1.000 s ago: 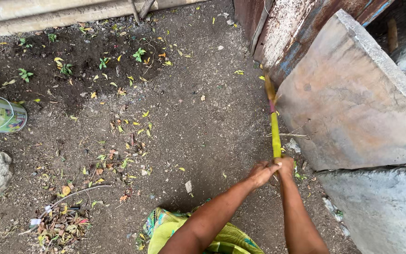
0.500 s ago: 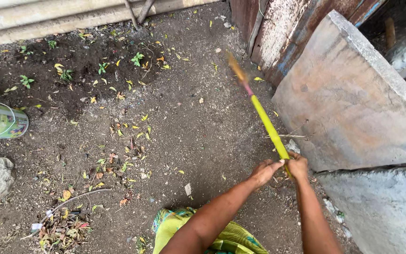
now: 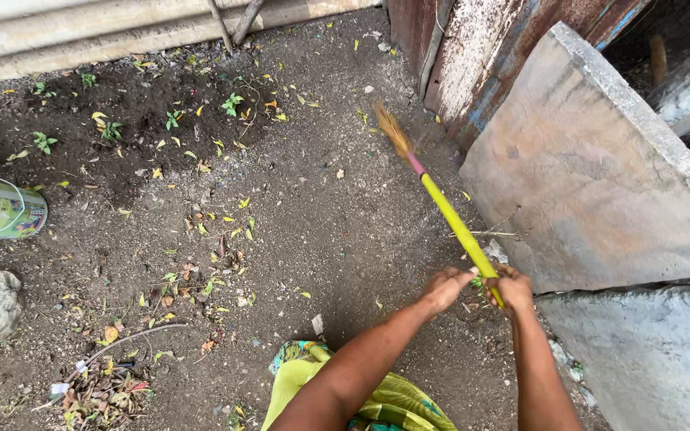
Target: The person sweeps the dirt ground using a broom, moving dried leaves and debris into a pile.
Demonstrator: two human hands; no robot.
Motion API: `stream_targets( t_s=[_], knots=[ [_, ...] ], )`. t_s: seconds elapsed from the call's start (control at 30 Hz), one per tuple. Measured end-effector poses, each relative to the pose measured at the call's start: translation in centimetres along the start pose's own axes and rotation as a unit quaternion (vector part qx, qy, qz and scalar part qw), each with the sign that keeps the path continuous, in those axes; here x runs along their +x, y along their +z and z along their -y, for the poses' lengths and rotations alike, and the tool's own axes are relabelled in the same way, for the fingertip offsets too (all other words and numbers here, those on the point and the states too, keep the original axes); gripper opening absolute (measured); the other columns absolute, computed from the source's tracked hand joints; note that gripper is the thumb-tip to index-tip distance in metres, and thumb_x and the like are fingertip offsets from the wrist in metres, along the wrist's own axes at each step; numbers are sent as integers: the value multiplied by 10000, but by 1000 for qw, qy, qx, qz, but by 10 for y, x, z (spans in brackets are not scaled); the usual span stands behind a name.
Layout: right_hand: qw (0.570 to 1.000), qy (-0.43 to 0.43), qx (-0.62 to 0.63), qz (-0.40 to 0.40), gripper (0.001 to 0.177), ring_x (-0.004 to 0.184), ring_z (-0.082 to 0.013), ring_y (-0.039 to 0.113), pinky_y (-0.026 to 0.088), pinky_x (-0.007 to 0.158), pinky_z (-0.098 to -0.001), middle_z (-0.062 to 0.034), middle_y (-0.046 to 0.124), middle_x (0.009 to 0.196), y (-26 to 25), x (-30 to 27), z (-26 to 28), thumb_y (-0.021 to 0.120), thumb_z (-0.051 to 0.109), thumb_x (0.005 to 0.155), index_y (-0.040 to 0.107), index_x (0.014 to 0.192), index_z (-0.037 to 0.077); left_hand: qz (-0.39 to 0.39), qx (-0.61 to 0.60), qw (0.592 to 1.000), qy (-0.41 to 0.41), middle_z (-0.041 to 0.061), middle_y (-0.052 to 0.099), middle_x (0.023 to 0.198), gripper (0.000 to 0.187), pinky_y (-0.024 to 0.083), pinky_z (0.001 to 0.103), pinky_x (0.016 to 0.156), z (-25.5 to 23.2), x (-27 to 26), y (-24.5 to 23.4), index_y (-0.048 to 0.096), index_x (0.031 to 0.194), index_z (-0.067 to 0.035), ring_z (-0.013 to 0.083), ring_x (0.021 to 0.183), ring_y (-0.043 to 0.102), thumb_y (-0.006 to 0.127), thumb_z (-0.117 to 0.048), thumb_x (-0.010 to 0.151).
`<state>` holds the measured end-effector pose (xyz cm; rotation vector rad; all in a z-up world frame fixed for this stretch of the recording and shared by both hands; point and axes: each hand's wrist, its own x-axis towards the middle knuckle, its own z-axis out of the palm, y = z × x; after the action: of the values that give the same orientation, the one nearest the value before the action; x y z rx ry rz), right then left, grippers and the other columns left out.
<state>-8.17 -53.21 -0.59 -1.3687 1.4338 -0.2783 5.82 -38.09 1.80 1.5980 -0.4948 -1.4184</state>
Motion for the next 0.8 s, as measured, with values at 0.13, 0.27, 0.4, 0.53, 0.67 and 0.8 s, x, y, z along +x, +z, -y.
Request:
stream_targets(
  t_s=[0.13, 0.27, 0.4, 0.53, 0.67, 0.8],
  knots=[
    [999, -29, 35, -13, 449, 479, -209, 592, 449, 385, -333, -183, 730, 854, 11, -5, -9, 559, -29, 863, 667, 1299, -6, 19, 43, 999, 26, 195, 589, 1404, 841, 446, 442, 1094, 3, 5, 19, 540, 1420, -36, 331, 1313, 561, 617, -694, 902],
    [997, -64, -14, -37, 437, 655, -217, 716, 587, 580, -310, -182, 752, 920, 49, 5, -6, 696, -42, 810, 675, 1246, -65, 33, 6, 999, 41, 167, 691, 1263, 767, 511, 437, 987, 0, -6, 17, 616, 1348, -103, 316, 1163, 664, 583, -652, 813],
    [993, -68, -98, -21, 424, 640, -226, 718, 582, 559, -335, -168, 746, 862, 78, 12, 3, 703, -10, 806, 698, 1230, -43, -8, -14, 1000, 25, 145, 688, 1280, 720, 497, 432, 1023, 8, 0, 0, 612, 1342, -93, 296, 1187, 652, 612, -639, 872],
    [951, -161, -261, 30, 446, 603, -216, 715, 569, 517, -346, -145, 729, 796, 73, 12, 16, 749, 22, 767, 717, 1212, 4, -12, -45, 998, 34, 131, 737, 1232, 679, 488, 417, 1044, 13, 7, -14, 664, 1315, -129, 294, 1178, 688, 573, -648, 887],
    [994, 1, -100, 41, 388, 485, -253, 573, 394, 395, -370, -228, 695, 740, 50, 11, 29, 627, 70, 910, 642, 1297, 39, 12, -22, 996, 84, 110, 653, 1354, 675, 429, 458, 1073, -9, 1, -24, 691, 1320, -106, 287, 1278, 592, 535, -651, 952],
    [995, -75, -49, 43, 372, 516, -200, 614, 455, 405, -318, -183, 736, 809, 58, 28, 49, 649, 61, 885, 677, 1249, -10, 31, 27, 999, 4, 130, 666, 1308, 663, 498, 499, 995, -57, -6, -35, 571, 1378, -143, 318, 1194, 643, 491, -627, 933]
  ],
)
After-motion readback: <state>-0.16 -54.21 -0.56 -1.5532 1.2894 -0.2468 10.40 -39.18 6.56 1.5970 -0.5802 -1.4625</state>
